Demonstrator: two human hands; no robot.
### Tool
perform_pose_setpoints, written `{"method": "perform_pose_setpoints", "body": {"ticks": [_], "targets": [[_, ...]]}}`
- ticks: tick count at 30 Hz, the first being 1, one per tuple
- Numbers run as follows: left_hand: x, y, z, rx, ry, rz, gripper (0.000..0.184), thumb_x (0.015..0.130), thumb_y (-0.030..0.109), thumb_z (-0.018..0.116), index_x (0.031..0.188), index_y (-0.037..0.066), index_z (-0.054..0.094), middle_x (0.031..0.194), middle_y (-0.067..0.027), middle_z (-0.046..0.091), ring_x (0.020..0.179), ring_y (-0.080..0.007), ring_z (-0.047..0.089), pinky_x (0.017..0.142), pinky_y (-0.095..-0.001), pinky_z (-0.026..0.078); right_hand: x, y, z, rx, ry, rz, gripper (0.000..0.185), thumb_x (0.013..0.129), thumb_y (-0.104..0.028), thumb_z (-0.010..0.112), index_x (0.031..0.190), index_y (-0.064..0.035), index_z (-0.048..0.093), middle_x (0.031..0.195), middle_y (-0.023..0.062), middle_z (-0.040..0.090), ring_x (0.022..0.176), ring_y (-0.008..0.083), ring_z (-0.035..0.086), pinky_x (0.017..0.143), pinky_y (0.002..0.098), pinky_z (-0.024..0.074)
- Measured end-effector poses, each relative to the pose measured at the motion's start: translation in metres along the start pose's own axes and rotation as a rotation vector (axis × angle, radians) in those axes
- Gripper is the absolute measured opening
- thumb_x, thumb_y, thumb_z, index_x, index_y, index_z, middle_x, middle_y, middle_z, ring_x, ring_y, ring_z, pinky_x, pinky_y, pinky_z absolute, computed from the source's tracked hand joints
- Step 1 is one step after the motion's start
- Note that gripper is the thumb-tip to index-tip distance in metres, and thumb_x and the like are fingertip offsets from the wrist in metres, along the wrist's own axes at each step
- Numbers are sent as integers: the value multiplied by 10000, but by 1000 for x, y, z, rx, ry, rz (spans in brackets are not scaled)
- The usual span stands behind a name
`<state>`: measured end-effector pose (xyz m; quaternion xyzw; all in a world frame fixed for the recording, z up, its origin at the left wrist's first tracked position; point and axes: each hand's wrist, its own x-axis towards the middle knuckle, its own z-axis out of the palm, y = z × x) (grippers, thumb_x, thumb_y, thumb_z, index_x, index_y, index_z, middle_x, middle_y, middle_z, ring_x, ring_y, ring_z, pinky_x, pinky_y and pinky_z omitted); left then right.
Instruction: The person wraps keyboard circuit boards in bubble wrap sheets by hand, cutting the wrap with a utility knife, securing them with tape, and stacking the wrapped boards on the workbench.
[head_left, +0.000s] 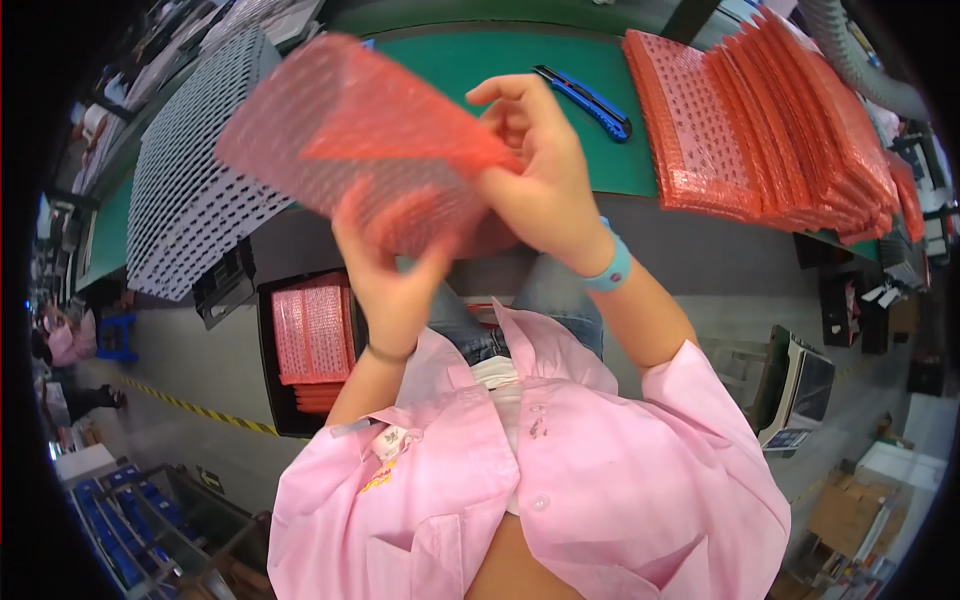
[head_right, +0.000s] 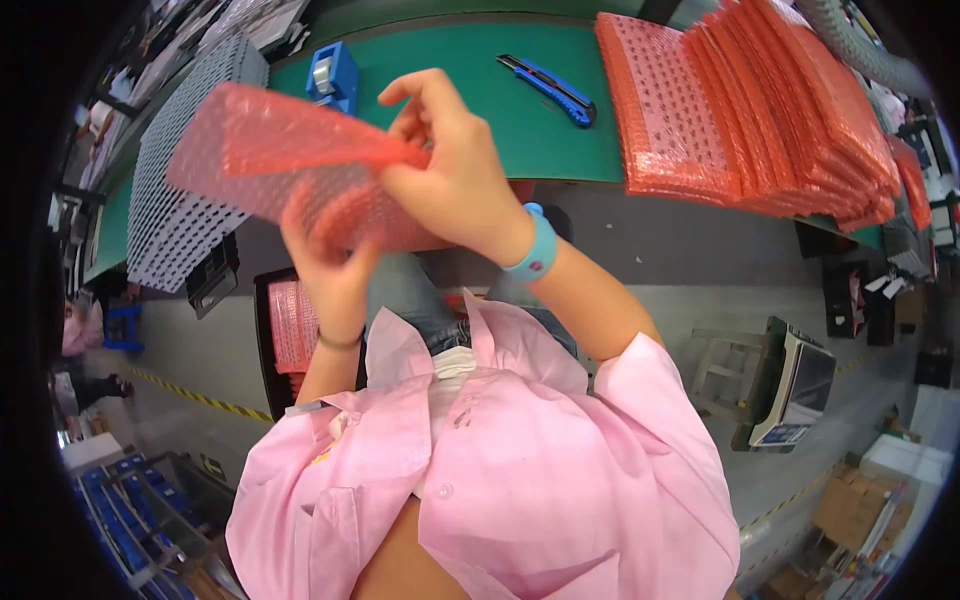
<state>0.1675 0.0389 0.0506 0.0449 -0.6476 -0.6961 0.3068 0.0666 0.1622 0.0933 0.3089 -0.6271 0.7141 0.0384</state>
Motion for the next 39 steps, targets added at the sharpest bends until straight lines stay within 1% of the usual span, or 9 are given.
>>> {"method": "perform_pose_setpoints", "body": {"ticks": [10, 16, 20, 30, 32, 33, 35, 38, 39], "targets": [[17, -20, -1, 209, 29, 220, 111, 827, 35, 728, 934, 32, 698, 787, -44, 683, 634, -125, 555, 620, -210, 446, 19, 8, -47, -599, 110, -186, 383, 768, -36, 702, 1130, -52, 579, 888, 47, 614, 800, 132, 562, 721, 247, 444], [30, -3, -5, 60, -79, 124, 62, 905, 14, 633, 964, 31, 628, 911, -90, 689, 771, -165, 632, 670, -254, 519, 24, 6, -54, -651, -103, -59, 319, 782, -41, 704, 1087, -50, 611, 972, 47, 660, 877, 134, 605, 783, 265, 474], [61, 0, -29, -470, -235, -129, 94, 970, 70, 592, 1060, 71, 568, 990, -128, 678, 885, -242, 671, 686, -350, 581, 28, -15, -54, 246, -152, 209, 229, 749, -52, 723, 965, -21, 654, 922, 54, 675, 806, 179, 600, 751, 266, 491], [66, 90, -84, -481, -232, 196, 154, 973, 74, 573, 1125, 75, 544, 959, -137, 668, 864, -231, 675, 656, -291, 554, 6, 80, -42, -197, -687, 51, 269, 763, -17, 693, 1032, -30, 676, 965, 67, 717, 777, 235, 624, 767, 325, 513], [48, 97, -124, -365, -98, 364, 237, 991, 117, 548, 1216, 42, 554, 1084, -127, 665, 936, -210, 660, 787, -280, 529, 2, 81, -28, -266, -771, -17, 240, 769, -15, 662, 1006, -47, 684, 963, 64, 711, 785, 264, 632, 753, 341, 513], [32, 96, -146, -371, 277, 368, 365, 1011, 166, 515, 1338, 3, 522, 1249, -124, 627, 1050, -211, 635, 936, -303, 477, -1, 83, -19, -262, -771, -23, 240, 769, -15, 662, 1006, -47, 684, 963, 64, 711, 785, 264, 632, 753, 341, 513], [-1, 116, -193, -413, 181, 282, 372, 1023, 210, 510, 1349, 39, 561, 1334, -119, 600, 1220, -227, 568, 1059, -388, 423, -9, 93, 0, -376, -781, -33, 194, 780, -28, 662, 974, -29, 680, 1049, 59, 682, 886, 261, 623, 810, 339, 492], [-53, 136, -255, -471, 148, 315, 390, 1034, 211, 476, 1361, 9, 543, 1310, -170, 604, 1167, -266, 593, 1034, -403, 440, -18, 120, 25, -395, -753, -168, 180, 797, -72, 652, 975, -60, 681, 1020, 55, 671, 899, 262, 617, 819, 353, 485], [-69, 135, -277, 85, 567, 462, 397, 1036, 202, 460, 1372, 1, 524, 1287, -186, 610, 1127, -269, 605, 998, -403, 458, -22, 128, 34, -403, -735, -235, 174, 806, -93, 647, 975, -75, 681, 1006, 52, 665, 905, 262, 614, 824, 359, 481]]}}
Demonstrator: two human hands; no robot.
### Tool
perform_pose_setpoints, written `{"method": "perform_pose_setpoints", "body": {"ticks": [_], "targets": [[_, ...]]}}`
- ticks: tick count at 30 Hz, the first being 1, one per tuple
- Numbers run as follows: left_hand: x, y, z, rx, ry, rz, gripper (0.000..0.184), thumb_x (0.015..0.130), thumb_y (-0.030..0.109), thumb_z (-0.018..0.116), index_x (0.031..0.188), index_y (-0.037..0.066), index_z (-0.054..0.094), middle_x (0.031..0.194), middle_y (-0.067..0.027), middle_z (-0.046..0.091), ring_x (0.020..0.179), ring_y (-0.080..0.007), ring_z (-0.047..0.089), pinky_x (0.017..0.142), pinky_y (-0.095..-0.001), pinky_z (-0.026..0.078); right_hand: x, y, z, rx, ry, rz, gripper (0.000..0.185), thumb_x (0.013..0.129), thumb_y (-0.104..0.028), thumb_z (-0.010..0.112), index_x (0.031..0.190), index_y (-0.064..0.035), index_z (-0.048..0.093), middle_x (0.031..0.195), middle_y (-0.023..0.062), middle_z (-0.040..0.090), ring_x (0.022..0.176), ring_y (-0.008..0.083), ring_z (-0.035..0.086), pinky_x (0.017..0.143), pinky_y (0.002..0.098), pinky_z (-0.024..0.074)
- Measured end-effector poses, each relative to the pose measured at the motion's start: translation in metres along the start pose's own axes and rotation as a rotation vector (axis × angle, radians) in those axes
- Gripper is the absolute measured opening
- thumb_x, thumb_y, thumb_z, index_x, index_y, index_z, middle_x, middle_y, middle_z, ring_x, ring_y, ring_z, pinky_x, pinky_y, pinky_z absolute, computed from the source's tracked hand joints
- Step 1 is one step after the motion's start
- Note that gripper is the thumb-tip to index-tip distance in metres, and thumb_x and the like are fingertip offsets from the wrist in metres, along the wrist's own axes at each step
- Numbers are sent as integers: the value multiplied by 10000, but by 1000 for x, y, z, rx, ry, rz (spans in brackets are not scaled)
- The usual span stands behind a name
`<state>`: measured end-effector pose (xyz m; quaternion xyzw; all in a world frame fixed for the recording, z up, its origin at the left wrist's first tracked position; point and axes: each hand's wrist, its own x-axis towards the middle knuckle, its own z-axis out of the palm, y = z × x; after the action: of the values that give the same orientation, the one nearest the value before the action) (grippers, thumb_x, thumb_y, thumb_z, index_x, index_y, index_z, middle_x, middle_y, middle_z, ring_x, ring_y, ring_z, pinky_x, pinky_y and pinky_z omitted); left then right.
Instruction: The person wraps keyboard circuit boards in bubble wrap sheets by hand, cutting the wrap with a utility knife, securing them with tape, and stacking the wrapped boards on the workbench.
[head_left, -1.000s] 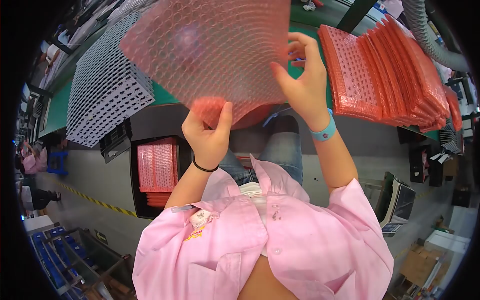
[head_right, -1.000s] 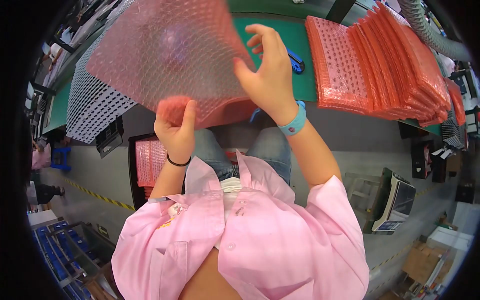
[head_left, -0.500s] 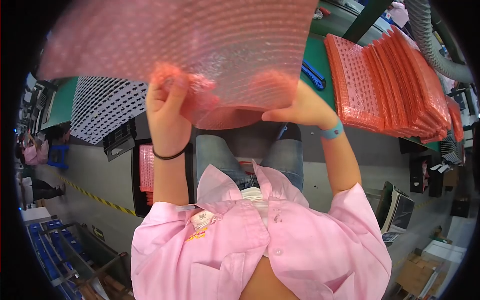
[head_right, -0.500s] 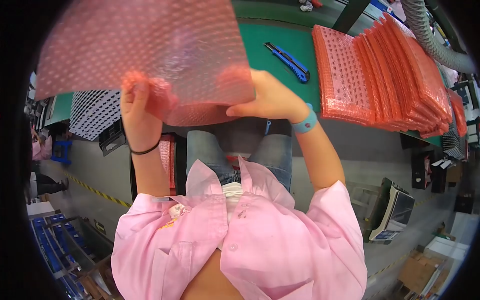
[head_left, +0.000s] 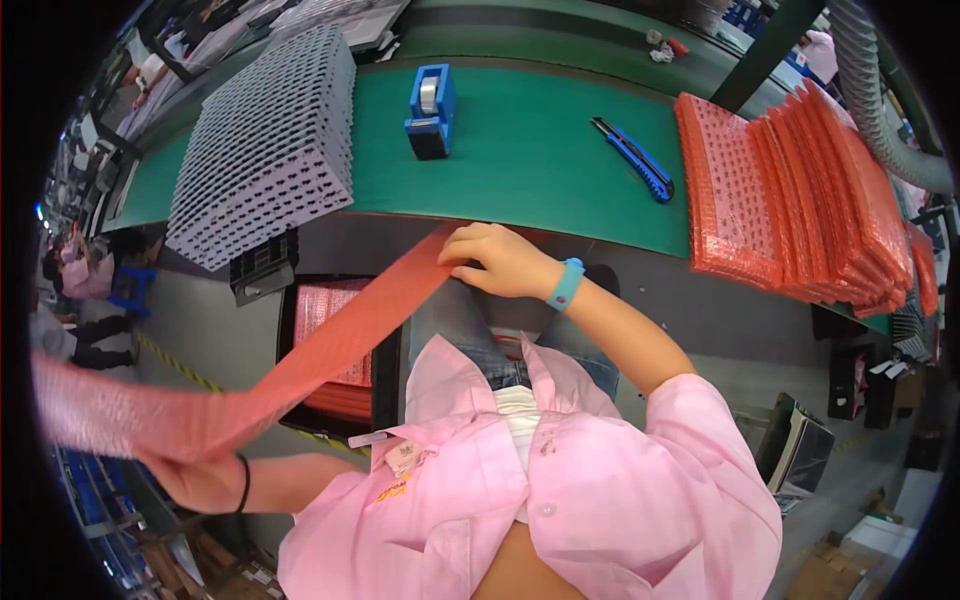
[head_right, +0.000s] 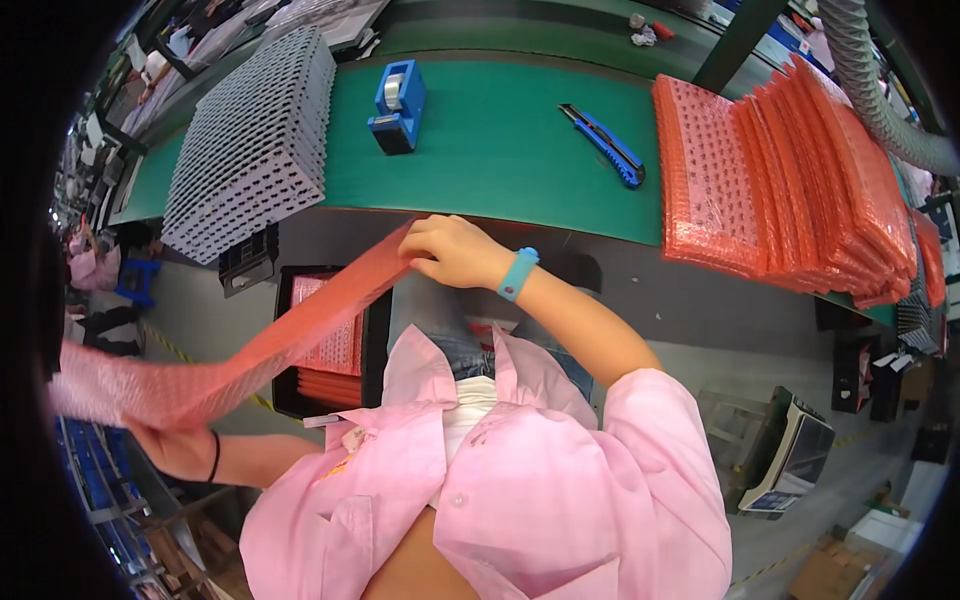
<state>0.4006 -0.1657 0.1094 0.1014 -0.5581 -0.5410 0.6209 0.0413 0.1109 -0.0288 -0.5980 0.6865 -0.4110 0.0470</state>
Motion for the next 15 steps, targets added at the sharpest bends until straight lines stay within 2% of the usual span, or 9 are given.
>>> {"method": "perform_pose_setpoints", "body": {"ticks": [1, 3, 4, 6, 8, 9, 11, 12, 15], "targets": [[-2, 6, -28, 579, 280, 281, 403, 1039, 193, 445, 1384, -7, 505, 1264, -201, 617, 1087, -272, 616, 961, -402, 476, 4, 1, 11, -31, 29, -52, 168, 814, -115, 642, 976, -90, 681, 992, 50, 659, 911, 263, 611, 829, 366, 477], [-5, 49, -79, -80, 47, 70, 356, 1044, 148, 414, 1337, -22, 524, 1212, -112, 620, 870, -197, 591, 805, -289, 470, 12, -2, 29, -43, 28, -45, 182, 824, -119, 639, 1000, -89, 674, 1009, 51, 656, 927, 264, 608, 837, 368, 473], [-6, 67, -87, -74, 51, 71, 356, 1044, 148, 414, 1337, -22, 524, 1212, -112, 620, 870, -197, 591, 805, -289, 470, 15, -4, 38, -62, 35, -31, 196, 833, -123, 636, 1024, -88, 667, 1026, 51, 653, 944, 266, 605, 846, 369, 469], [-4, 94, -95, -286, -329, 40, 294, 1003, 110, 452, 1242, -14, 569, 1168, -93, 625, 775, -159, 548, 704, -241, 435, 22, -9, 54, -102, 52, 1, 226, 852, -132, 630, 1072, -86, 653, 1061, 52, 646, 977, 269, 598, 863, 372, 462], [6, 113, -144, -333, -332, 25, 283, 1005, 113, 448, 1225, -17, 568, 1144, -96, 626, 754, -159, 549, 685, -242, 438, 34, -12, 69, -96, 91, -22, 236, 848, -136, 629, 1078, -88, 647, 1059, 53, 645, 973, 278, 597, 863, 385, 461], [-4, 115, -123, -381, -337, 11, 272, 1006, 115, 445, 1209, -20, 568, 1120, -99, 627, 732, -160, 549, 665, -242, 441, 41, -14, 76, -91, 134, -45, 247, 843, -139, 627, 1085, -90, 641, 1058, 53, 644, 969, 288, 597, 863, 398, 461], [12, 152, -209, -477, -348, -16, 255, 1009, 119, 437, 1175, -25, 566, 1071, -104, 629, 689, -162, 550, 626, -244, 447, 50, -16, 86, -80, 221, -92, 269, 834, -147, 624, 1097, -94, 629, 1054, 55, 642, 961, 306, 595, 863, 424, 459], [12, 157, -204, -525, -352, -27, 247, 1011, 122, 434, 1158, -28, 565, 1047, -107, 630, 668, -163, 550, 607, -244, 450, 51, -17, 87, -75, 219, -97, 269, 834, -147, 624, 1097, -94, 629, 1054, 55, 642, 961, 306, 595, 863, 424, 459], [24, 148, -182, -674, -366, -57, 234, 1015, 129, 423, 1108, -36, 562, 975, -116, 633, 603, -165, 551, 548, -246, 458, 49, -15, 84, 141, -166, 138, 305, 832, -146, 643, 1133, -100, 626, 1147, 53, 616, 1039, 298, 583, 899, 417, 452]]}}
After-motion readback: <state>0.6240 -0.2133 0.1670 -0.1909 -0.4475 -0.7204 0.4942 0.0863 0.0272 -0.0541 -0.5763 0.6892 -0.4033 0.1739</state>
